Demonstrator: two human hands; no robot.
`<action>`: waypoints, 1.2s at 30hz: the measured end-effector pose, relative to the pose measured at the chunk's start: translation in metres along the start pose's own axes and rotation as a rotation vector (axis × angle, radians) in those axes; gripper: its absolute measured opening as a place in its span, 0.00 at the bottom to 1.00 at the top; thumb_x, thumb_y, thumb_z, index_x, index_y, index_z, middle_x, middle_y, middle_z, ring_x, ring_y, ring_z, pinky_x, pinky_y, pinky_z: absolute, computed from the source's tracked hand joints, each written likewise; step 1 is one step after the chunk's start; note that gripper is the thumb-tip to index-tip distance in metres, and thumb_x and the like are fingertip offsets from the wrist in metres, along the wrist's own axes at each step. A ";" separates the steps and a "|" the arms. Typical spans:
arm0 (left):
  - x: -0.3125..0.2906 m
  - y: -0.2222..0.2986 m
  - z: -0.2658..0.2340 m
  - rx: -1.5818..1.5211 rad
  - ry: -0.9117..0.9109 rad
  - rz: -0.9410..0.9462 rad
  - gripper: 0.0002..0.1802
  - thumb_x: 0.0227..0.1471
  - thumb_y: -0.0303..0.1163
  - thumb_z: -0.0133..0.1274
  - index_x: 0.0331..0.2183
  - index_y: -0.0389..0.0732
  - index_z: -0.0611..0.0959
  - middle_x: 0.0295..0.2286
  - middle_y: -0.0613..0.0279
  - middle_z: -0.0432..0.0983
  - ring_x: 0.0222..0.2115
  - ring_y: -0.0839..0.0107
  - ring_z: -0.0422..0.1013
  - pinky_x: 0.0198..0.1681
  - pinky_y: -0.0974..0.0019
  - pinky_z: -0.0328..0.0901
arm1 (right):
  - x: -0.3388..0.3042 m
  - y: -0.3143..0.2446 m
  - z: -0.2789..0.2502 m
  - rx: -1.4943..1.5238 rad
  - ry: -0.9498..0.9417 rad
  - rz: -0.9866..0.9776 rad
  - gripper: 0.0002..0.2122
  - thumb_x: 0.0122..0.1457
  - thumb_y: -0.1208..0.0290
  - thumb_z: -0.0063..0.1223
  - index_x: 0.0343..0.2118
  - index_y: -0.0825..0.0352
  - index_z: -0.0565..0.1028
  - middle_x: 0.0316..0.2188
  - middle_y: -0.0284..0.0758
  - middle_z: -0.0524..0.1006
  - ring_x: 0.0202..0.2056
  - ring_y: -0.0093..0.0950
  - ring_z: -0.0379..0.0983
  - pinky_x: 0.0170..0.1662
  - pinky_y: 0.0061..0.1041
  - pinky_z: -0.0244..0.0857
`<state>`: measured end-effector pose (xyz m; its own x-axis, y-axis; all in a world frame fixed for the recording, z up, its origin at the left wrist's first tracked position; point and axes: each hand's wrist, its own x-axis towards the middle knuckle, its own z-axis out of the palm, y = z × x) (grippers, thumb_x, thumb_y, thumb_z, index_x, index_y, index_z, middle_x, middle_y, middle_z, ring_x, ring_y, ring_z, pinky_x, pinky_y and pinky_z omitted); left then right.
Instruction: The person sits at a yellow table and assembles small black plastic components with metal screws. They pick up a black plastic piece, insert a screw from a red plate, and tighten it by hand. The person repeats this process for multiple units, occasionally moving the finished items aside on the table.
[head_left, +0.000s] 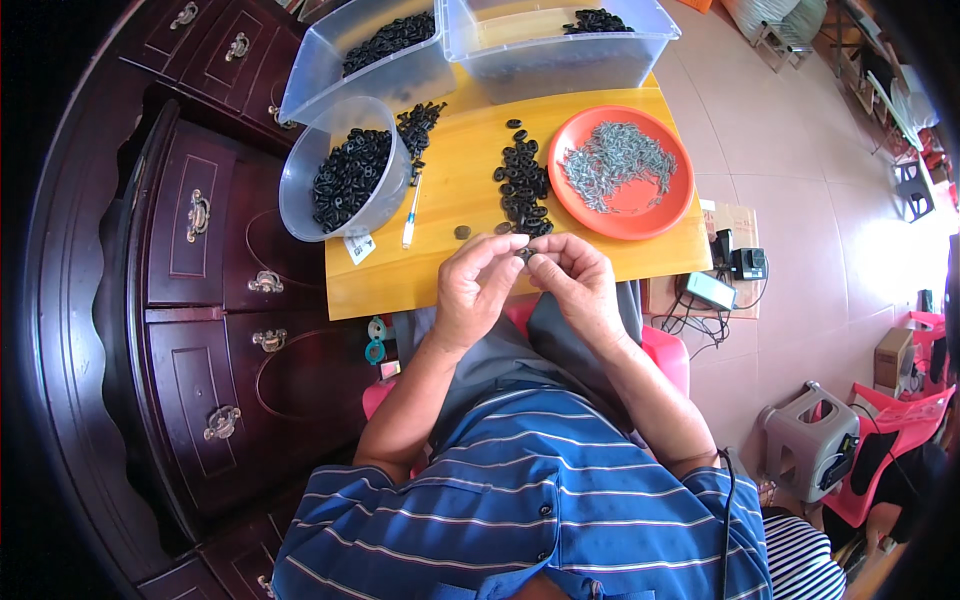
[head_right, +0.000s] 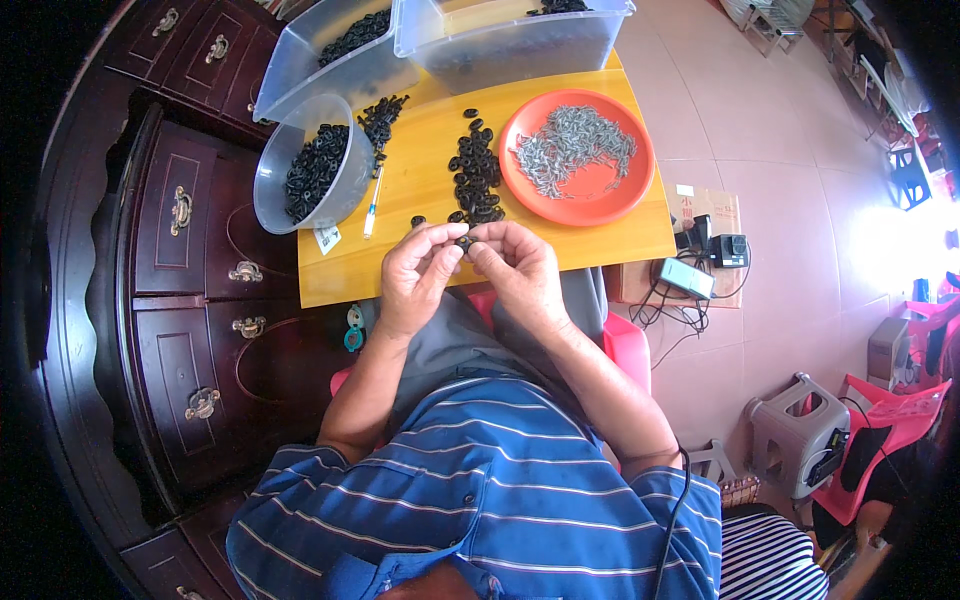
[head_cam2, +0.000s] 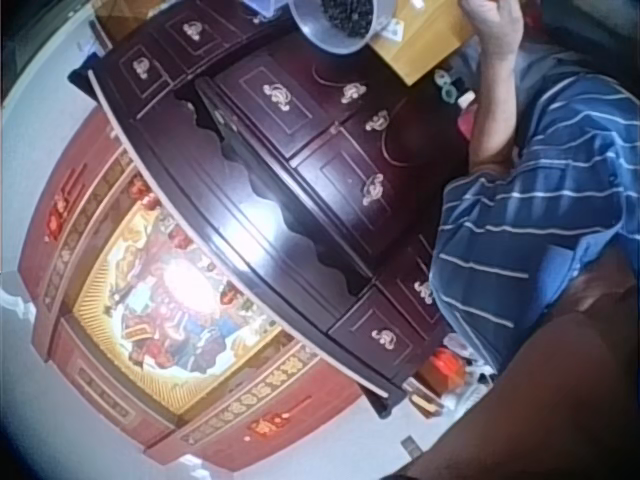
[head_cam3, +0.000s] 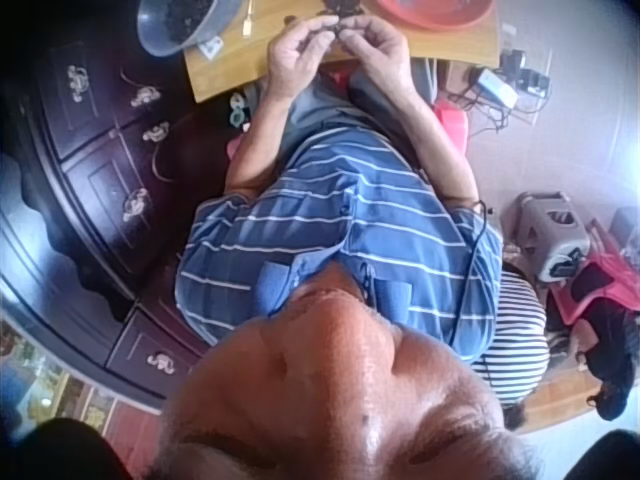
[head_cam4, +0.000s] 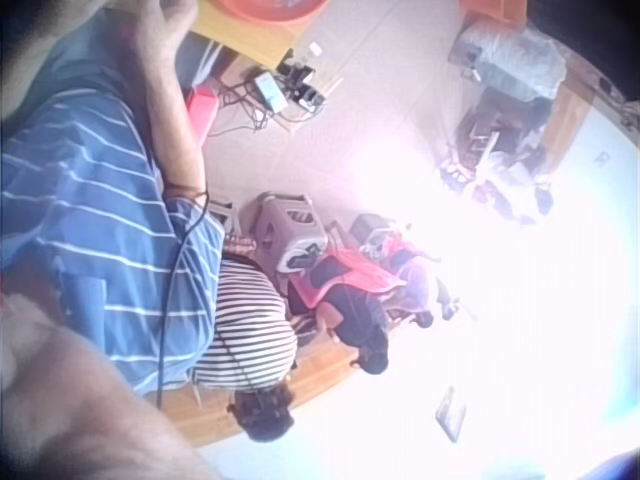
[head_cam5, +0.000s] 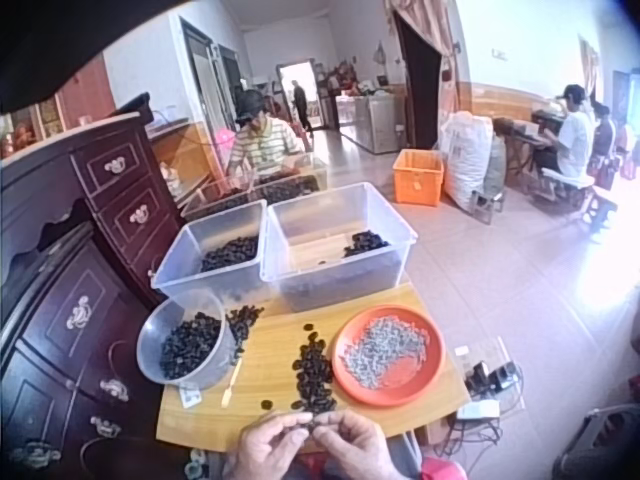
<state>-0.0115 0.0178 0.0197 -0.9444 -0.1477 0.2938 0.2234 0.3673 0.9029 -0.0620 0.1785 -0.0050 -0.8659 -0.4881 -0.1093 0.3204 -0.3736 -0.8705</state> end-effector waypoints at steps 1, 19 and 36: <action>0.001 0.003 -0.001 0.014 0.003 -0.004 0.09 0.59 0.21 0.55 0.43 0.32 0.83 0.36 0.57 0.80 0.35 0.70 0.77 0.40 0.70 0.71 | 0.000 0.000 0.001 0.014 0.006 0.008 0.08 0.64 0.77 0.56 0.45 0.72 0.76 0.33 0.30 0.80 0.36 0.16 0.76 0.41 0.18 0.71; 0.013 0.017 0.008 0.438 -0.027 0.222 0.30 0.44 0.22 0.67 0.51 0.36 0.79 0.37 0.54 0.77 0.33 0.62 0.77 0.38 0.64 0.71 | 0.005 0.002 -0.001 0.332 -0.001 0.197 0.06 0.66 0.67 0.55 0.39 0.64 0.78 0.32 0.29 0.80 0.32 0.17 0.75 0.38 0.19 0.71; 0.016 0.017 0.009 0.507 -0.011 0.305 0.19 0.42 0.20 0.66 0.40 0.35 0.84 0.35 0.52 0.80 0.35 0.54 0.78 0.38 0.60 0.72 | 0.006 0.014 -0.011 0.393 0.006 0.177 0.06 0.66 0.69 0.54 0.35 0.64 0.79 0.31 0.28 0.81 0.32 0.18 0.77 0.40 0.22 0.71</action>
<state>-0.0255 0.0301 0.0369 -0.8585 0.0420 0.5111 0.3446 0.7853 0.5144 -0.0669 0.1785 -0.0230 -0.7862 -0.5675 -0.2446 0.5855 -0.5572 -0.5889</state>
